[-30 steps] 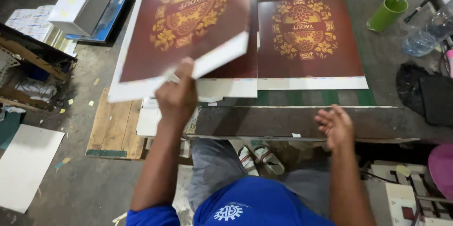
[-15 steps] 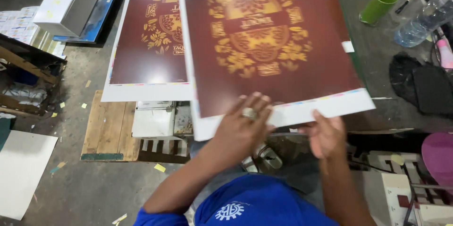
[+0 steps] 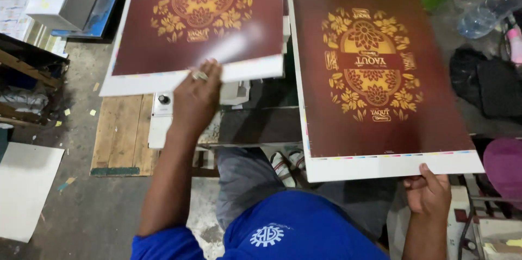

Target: The person repeatedly picks up large, maroon-colored printed sheets from a pile on a table and places them onto a stack on a machine. The person handles the sheets by hand, aligning them as they are stacked.

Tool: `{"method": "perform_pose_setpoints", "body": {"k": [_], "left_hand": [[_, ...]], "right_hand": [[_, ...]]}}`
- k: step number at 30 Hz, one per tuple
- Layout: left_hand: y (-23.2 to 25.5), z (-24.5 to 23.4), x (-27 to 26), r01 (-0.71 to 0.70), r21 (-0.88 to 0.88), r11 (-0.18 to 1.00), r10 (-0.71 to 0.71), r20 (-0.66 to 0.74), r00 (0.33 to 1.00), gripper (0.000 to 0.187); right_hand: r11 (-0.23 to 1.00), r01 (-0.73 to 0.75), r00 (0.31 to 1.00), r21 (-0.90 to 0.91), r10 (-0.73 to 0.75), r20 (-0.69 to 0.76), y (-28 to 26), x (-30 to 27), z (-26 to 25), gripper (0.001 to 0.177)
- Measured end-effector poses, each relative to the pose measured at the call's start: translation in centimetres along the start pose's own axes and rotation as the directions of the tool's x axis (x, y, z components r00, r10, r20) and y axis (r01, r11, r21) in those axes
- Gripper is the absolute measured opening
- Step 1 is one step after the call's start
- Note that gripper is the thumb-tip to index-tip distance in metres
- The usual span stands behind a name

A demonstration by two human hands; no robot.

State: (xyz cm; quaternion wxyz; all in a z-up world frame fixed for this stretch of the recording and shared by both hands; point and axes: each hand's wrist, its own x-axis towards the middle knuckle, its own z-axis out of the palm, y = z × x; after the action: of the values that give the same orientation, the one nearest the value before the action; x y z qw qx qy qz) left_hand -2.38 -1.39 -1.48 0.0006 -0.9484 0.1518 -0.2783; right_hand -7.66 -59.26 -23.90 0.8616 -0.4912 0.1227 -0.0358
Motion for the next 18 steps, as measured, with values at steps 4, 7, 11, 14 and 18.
{"method": "perform_pose_setpoints", "body": {"k": [4,7,11,14,18], "left_hand": [[0.3,-1.7,1.5,0.12,-0.051,0.992,-0.123,-0.078,0.989,0.024],[0.7,-1.4,1.3,0.135,-0.018,0.991,-0.135,-0.006,0.991,0.022],[1.7,-1.5,0.7,0.016,0.074,0.997,-0.021,0.061,0.998,0.035],[1.7,-2.7,0.9,0.044,-0.005,0.999,-0.043,0.111,0.993,0.042],[0.7,-2.3,1.0,0.074,-0.055,0.996,-0.064,0.165,0.984,0.043]], "right_hand": [[0.994,0.043,0.998,-0.103,-0.047,-0.034,1.1,-1.2,-1.4,0.012],[0.972,0.018,0.993,-0.235,-0.044,-0.107,0.5,-1.9,1.2,0.024],[0.956,-0.02,0.997,-0.294,-0.004,-0.082,1.8,-0.7,2.4,0.035],[0.948,-0.016,0.998,-0.317,-0.004,-0.061,2.9,2.8,2.4,0.033],[0.959,-0.005,1.0,-0.282,0.009,0.013,3.8,9.2,2.7,0.036]]}}
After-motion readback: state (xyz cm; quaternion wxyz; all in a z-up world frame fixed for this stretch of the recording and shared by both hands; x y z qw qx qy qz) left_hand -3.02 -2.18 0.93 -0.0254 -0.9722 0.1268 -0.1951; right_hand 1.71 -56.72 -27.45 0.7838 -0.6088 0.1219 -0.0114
